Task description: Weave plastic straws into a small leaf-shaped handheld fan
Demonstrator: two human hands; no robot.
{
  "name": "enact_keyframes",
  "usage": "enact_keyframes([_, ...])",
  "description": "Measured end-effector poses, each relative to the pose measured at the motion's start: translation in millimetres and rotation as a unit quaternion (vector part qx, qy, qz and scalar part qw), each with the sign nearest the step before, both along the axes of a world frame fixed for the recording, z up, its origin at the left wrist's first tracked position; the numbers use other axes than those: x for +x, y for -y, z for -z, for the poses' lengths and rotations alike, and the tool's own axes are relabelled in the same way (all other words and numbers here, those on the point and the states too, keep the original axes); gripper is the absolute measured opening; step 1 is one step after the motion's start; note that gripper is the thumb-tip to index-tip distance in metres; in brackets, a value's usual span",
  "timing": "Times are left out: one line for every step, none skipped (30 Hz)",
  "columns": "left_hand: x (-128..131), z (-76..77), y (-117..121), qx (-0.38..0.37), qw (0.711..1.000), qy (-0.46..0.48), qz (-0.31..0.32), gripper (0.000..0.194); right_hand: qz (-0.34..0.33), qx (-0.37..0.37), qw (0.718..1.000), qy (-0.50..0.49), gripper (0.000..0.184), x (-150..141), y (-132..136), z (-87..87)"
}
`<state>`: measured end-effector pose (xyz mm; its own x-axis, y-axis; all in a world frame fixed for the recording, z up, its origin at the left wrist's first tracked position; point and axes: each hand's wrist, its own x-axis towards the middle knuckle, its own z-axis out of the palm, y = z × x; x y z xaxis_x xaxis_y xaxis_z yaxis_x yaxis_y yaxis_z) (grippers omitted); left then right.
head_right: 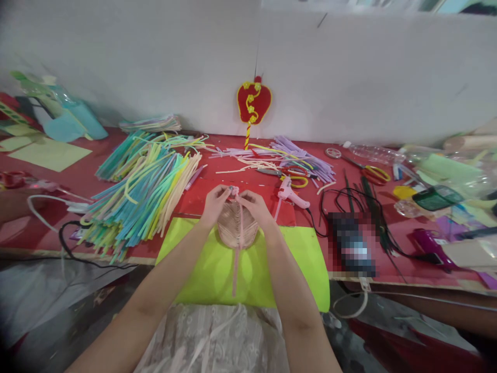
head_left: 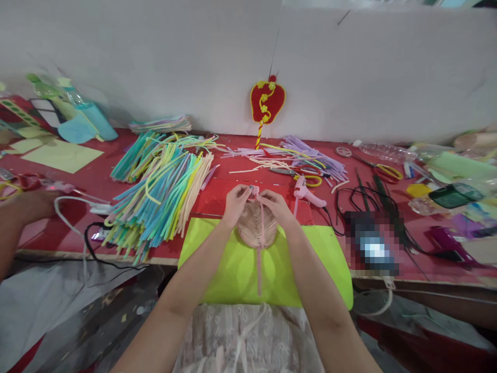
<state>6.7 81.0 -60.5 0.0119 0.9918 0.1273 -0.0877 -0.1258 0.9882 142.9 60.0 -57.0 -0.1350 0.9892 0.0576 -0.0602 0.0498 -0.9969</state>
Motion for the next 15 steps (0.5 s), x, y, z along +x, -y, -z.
enact_keyframes([-0.2,-0.7,0.4,-0.006,1.000,-0.003,0.000,0.017,-0.004,-0.006,1.000,-0.011,0.017,0.2,0.5,-0.1])
enact_keyframes([-0.4,-1.3,0.7,-0.011,1.000,-0.003,0.001,0.017,-0.005,-0.014,1.000,-0.026,0.017,0.6,1.0,-0.2])
enact_keyframes([-0.4,-1.9,0.9,-0.014,1.000,-0.002,0.002,0.017,-0.006,-0.022,0.999,-0.041,0.017,1.1,1.3,-0.2])
enact_keyframes([-0.4,-2.3,1.0,-0.014,1.000,-0.003,0.004,0.017,-0.005,-0.029,0.998,-0.057,0.018,1.7,1.5,-0.2])
enact_keyframes([-0.3,-2.5,1.0,-0.013,1.000,-0.005,0.005,0.017,-0.005,-0.035,0.997,-0.073,0.018,2.5,1.5,-0.2])
enact_keyframes([-0.2,-2.6,1.0,-0.012,1.000,-0.008,0.004,0.017,-0.005,-0.039,0.995,-0.088,0.019,3.2,1.3,-0.1])
enact_keyframes([-0.2,-2.5,1.0,-0.011,1.000,-0.012,0.003,0.017,-0.006,-0.041,0.994,-0.103,0.019,3.8,1.0,0.0])
enact_keyframes([-0.2,-2.5,1.0,-0.011,1.000,-0.016,-0.001,0.017,-0.009,-0.039,0.993,-0.114,0.019,4.2,0.7,0.1])
enact_keyframes([-0.3,-2.4,1.0,-0.013,1.000,-0.020,-0.006,0.017,-0.012,-0.035,0.992,-0.123,0.019,4.4,0.4,0.1])
enact_keyframes([-0.5,-2.5,1.1,-0.015,1.000,-0.024,-0.011,0.017,-0.011,-0.030,0.991,-0.127,0.020,4.2,0.2,0.0])
enact_keyframes([-0.8,-2.8,1.1,-0.016,0.999,-0.029,-0.017,0.017,-0.009,-0.026,0.992,-0.126,0.021,3.7,0.2,-0.3])
enact_keyframes([-1.1,-3.2,1.2,-0.017,0.999,-0.034,-0.022,0.018,-0.005,-0.023,0.992,-0.120,0.023,3.0,0.5,-0.6])
enact_keyframes([-1.4,-3.8,1.3,-0.018,0.999,-0.039,-0.027,0.019,-0.001,-0.021,0.994,-0.111,0.025,2.0,1.0,-1.0])
enact_keyframes([-1.7,-4.6,1.5,-0.020,0.998,-0.041,-0.031,0.020,0.003,-0.019,0.995,-0.100,0.027,1.0,1.6,-1.4])
enact_keyframes([-1.8,-5.3,1.7,-0.021,0.998,-0.043,-0.035,0.021,0.006,-0.018,0.996,-0.089,0.027,-0.1,2.3,-1.8])
